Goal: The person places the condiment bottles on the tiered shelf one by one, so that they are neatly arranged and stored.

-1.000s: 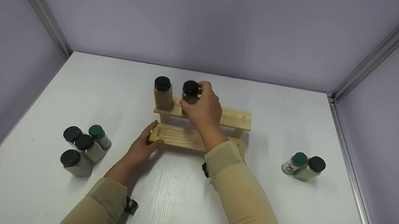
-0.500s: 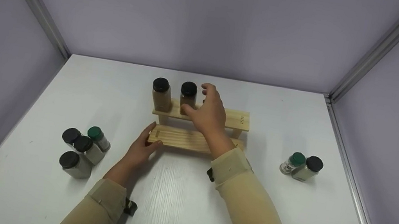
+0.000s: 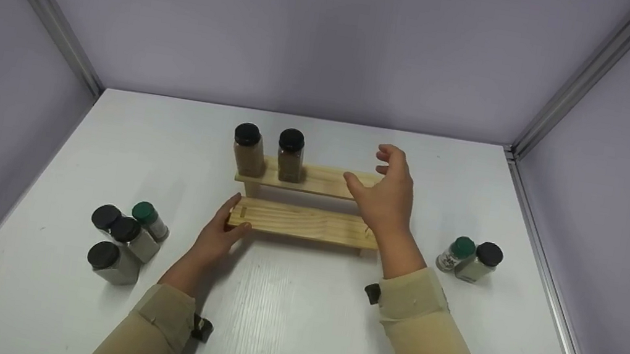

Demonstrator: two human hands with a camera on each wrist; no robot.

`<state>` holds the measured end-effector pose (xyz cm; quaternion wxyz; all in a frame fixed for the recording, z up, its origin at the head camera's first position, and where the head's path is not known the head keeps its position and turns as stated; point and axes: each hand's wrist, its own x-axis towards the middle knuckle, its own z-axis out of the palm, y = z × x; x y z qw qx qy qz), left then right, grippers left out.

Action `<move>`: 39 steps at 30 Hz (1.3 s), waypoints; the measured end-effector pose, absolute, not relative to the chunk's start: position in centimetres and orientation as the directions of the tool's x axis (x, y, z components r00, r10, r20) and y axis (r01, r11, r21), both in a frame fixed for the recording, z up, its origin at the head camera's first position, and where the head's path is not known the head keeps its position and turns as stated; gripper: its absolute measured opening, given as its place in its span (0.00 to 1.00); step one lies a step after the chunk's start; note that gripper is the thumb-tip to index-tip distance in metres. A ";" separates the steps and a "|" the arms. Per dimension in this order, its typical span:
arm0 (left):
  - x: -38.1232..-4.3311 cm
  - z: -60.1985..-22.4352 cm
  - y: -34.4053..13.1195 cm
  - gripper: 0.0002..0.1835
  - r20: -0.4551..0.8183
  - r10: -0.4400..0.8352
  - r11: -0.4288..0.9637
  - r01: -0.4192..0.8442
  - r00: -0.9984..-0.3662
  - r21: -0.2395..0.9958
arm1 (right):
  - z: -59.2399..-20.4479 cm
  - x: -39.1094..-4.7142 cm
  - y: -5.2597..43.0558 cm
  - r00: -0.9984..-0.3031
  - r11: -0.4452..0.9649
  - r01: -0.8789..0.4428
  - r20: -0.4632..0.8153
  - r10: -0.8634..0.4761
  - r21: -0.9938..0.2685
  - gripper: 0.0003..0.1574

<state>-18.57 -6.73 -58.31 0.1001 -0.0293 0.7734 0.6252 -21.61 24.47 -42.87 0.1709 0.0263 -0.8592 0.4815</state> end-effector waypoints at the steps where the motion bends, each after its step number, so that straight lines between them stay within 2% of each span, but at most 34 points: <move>1: -18.7 -58.3 -6.8 0.41 -0.181 0.084 0.224 -0.159 -0.980 0.962 | -42.9 -21.5 25.0 -0.936 0.536 -0.208 0.325 0.134 -0.818 0.46; 6: -19.0 -58.6 -7.2 0.41 -0.111 0.114 0.264 -0.077 -0.987 0.961 | -43.1 -21.2 27.3 -0.915 0.559 -0.172 0.341 0.214 -0.811 0.44; 15: -19.1 -58.9 -7.7 0.41 -0.096 0.118 0.253 -0.063 -0.988 0.965 | -44.6 -20.0 30.7 -0.886 0.605 -0.053 0.317 0.338 -0.794 0.37; 23: -19.2 -59.2 -8.1 0.41 -0.083 0.124 0.254 -0.049 -0.989 0.966 | -46.1 -18.4 34.2 -0.860 0.610 0.045 0.280 0.427 -0.791 0.40; 31: -19.2 -59.0 -8.4 0.41 -0.098 0.114 0.263 -0.065 -0.989 0.963 | -47.1 -16.9 37.3 -0.833 0.569 0.170 0.191 0.519 -0.804 0.43; 39: -19.4 -59.2 -8.7 0.41 -0.106 0.105 0.274 -0.074 -0.989 0.959 | -48.0 -15.8 39.1 -0.810 0.518 0.232 0.131 0.572 -0.823 0.48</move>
